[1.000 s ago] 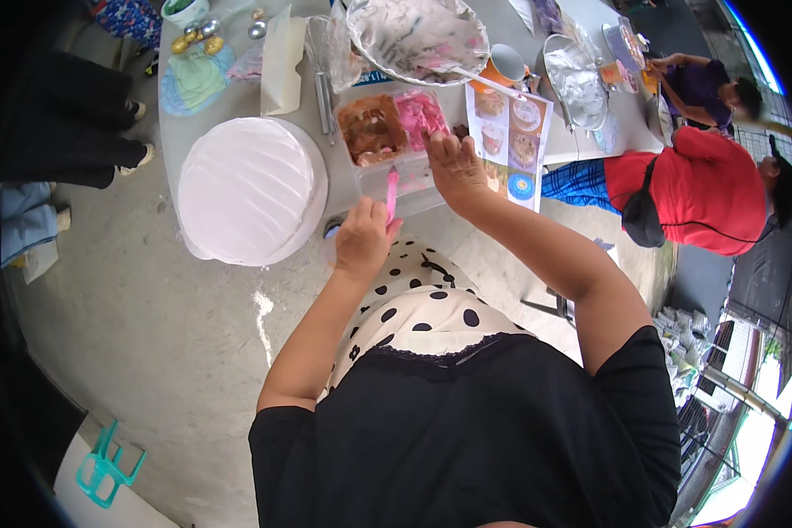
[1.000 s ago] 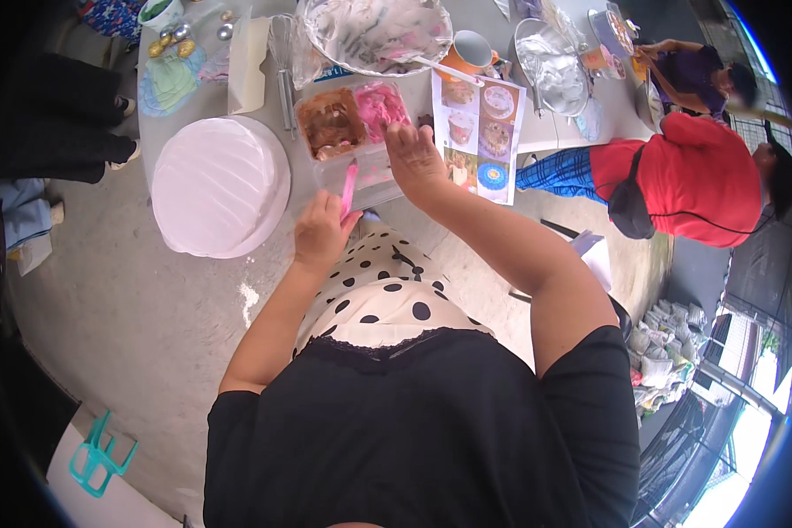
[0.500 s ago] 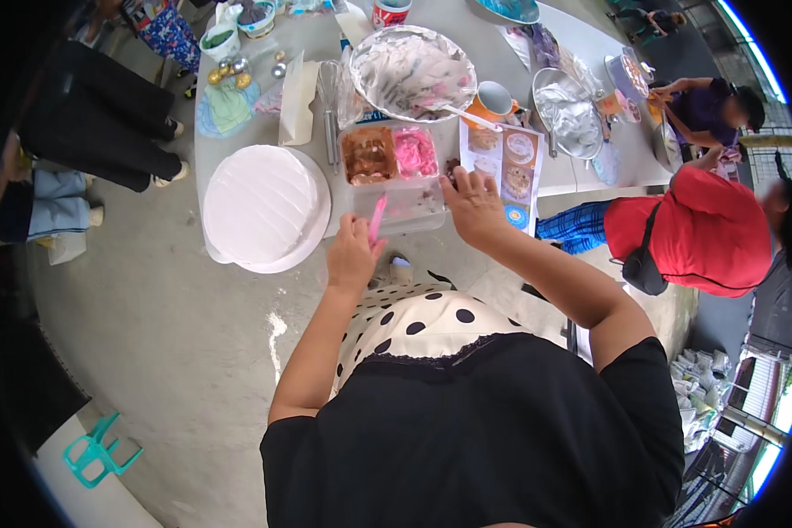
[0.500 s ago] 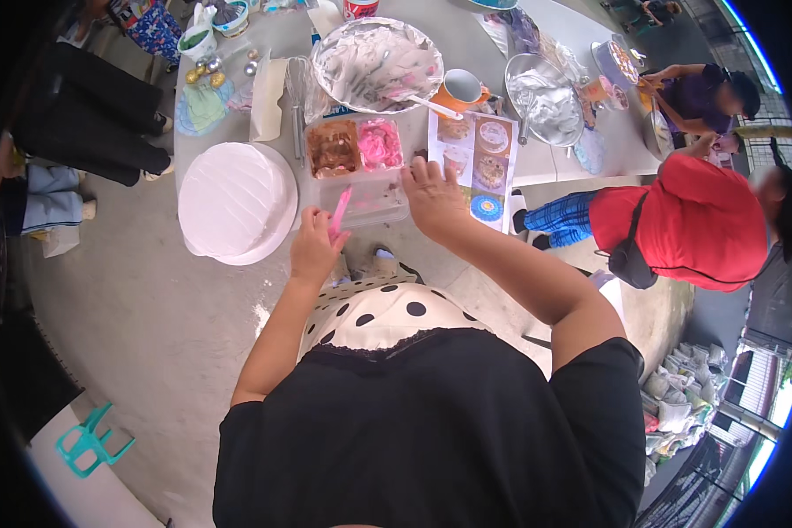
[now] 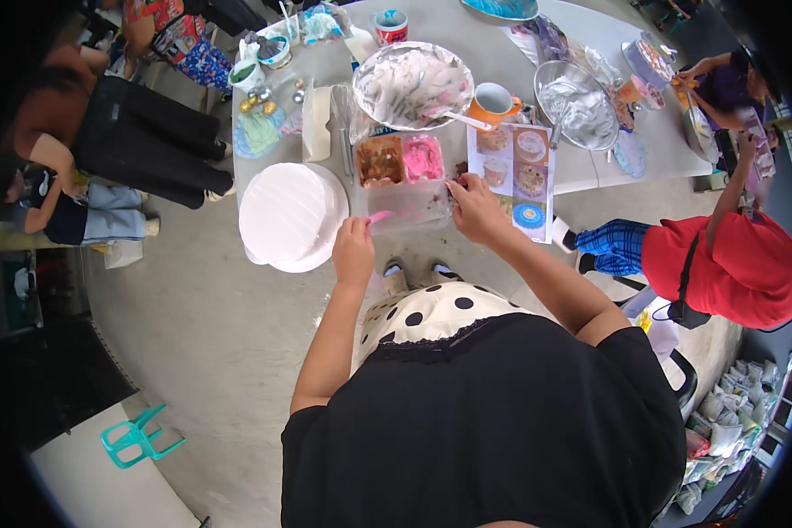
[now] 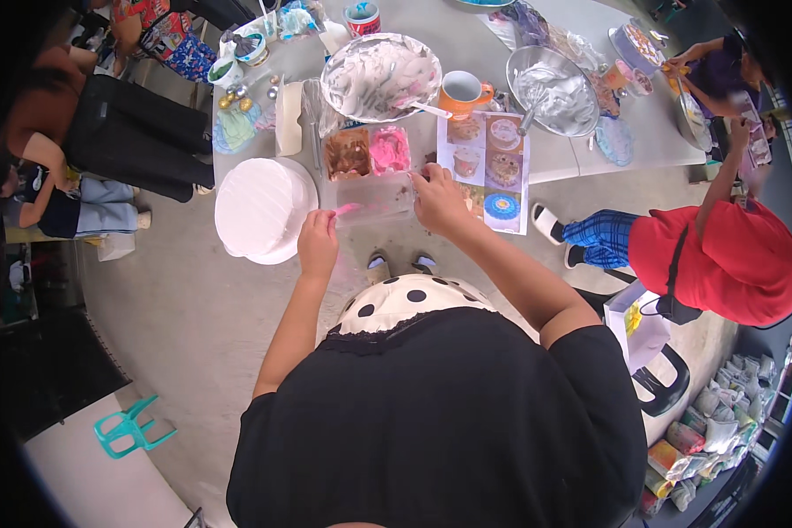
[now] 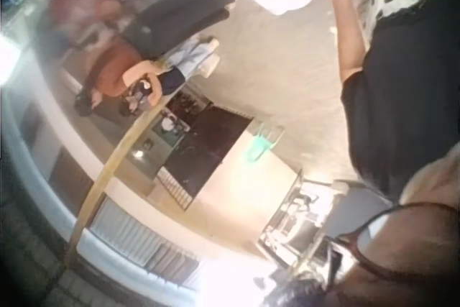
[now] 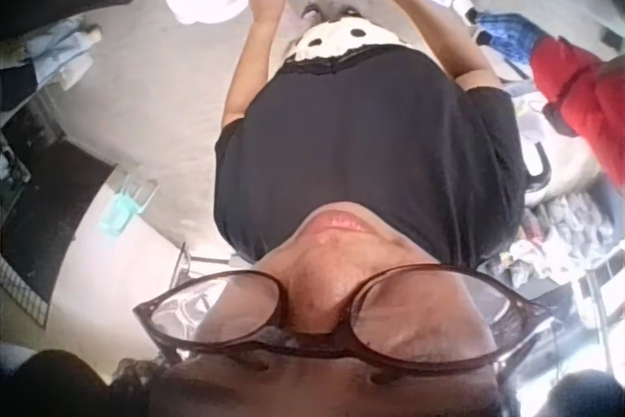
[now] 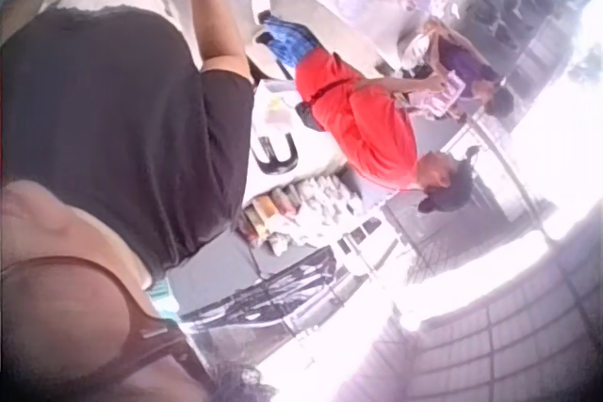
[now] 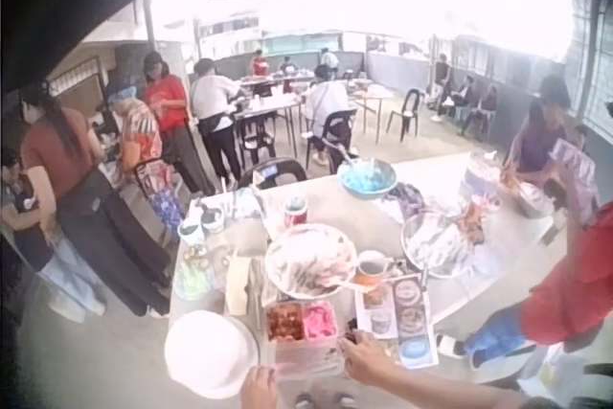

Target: The person is frosting a small pastry with pink and brown frosting using a small spatula while holding the pastry over a plastic container.

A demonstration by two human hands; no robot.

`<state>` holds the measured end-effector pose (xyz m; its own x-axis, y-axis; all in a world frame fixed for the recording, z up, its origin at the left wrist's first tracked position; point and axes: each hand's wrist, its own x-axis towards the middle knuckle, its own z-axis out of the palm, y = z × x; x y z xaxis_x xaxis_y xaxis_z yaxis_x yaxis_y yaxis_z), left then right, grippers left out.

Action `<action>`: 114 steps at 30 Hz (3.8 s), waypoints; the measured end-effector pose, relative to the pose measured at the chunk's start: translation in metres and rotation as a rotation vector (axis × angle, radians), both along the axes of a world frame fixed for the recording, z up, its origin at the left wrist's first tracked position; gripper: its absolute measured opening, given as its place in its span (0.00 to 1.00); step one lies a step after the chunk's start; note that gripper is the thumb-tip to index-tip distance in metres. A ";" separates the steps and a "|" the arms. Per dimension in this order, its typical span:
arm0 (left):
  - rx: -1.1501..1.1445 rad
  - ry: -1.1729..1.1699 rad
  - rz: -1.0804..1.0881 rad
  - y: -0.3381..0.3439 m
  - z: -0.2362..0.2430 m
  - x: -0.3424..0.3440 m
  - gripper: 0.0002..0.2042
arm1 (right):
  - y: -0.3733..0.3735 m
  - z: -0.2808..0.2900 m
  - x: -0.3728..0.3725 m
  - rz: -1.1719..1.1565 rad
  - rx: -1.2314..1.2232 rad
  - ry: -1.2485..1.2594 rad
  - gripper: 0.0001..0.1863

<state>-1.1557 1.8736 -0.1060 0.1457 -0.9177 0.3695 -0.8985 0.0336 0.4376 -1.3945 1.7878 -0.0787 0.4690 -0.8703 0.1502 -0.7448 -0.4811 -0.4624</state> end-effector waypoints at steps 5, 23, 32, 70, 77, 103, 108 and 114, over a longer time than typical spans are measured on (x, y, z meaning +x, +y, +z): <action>-0.022 -0.041 0.013 -0.017 -0.004 -0.011 0.04 | -0.011 -0.005 0.000 0.088 0.022 -0.052 0.21; 0.126 -0.154 -0.108 -0.043 0.015 -0.022 0.12 | -0.023 -0.010 0.009 0.178 0.013 -0.163 0.18; 0.106 -0.073 -0.197 -0.088 0.049 -0.002 0.11 | -0.024 -0.008 -0.004 -0.007 0.052 -0.309 0.16; -0.070 0.341 -0.025 -0.252 0.097 0.108 0.06 | -0.031 0.043 0.043 -0.063 0.079 -0.443 0.18; 0.054 0.718 -0.087 -0.236 0.171 0.084 0.06 | -0.071 0.078 0.072 0.012 0.188 -0.619 0.21; 0.219 1.111 -0.492 -0.280 0.225 0.002 0.13 | -0.212 0.159 0.057 0.074 0.521 -1.103 0.26; 0.302 1.094 -0.490 -0.279 0.223 -0.007 0.13 | -0.199 0.157 0.081 0.249 0.547 -0.935 0.28; 0.433 0.674 -0.468 -0.311 0.214 -0.008 0.18 | -0.216 0.142 0.075 0.179 0.621 -1.000 0.18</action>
